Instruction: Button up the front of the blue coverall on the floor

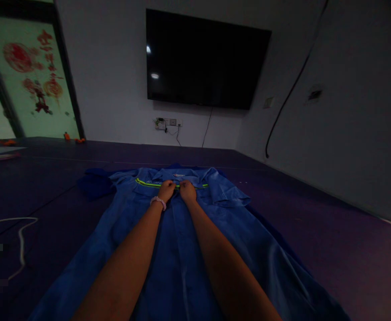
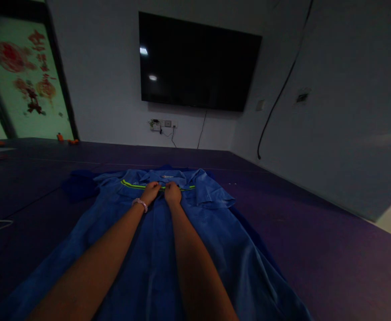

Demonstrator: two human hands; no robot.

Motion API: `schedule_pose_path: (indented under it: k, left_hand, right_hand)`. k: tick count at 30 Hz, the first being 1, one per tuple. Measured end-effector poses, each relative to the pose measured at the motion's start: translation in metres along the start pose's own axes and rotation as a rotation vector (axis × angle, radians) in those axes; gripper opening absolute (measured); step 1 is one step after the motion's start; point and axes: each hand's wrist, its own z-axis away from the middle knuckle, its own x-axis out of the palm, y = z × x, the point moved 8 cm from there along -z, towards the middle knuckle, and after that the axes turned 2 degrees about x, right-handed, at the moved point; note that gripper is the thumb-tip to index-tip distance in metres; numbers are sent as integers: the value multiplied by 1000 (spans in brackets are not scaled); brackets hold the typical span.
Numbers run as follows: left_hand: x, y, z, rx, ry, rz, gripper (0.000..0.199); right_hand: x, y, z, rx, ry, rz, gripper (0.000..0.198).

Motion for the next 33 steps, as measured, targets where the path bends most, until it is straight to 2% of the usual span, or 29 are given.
schedule_pose_path:
  k: [13,21,33]
  left_hand:
    - [-6,6,-1,50,89,-48,24]
    - [-6,6,-2,73,79,-76,23]
    - [-7,2,-2,27,108,-155,23]
  right_hand:
    - [-3,-4,2,-50,28,-18,26]
    - [-4,-10,4,-100,21,-13,28]
    - [3,-7,4,-104,12,51,25]
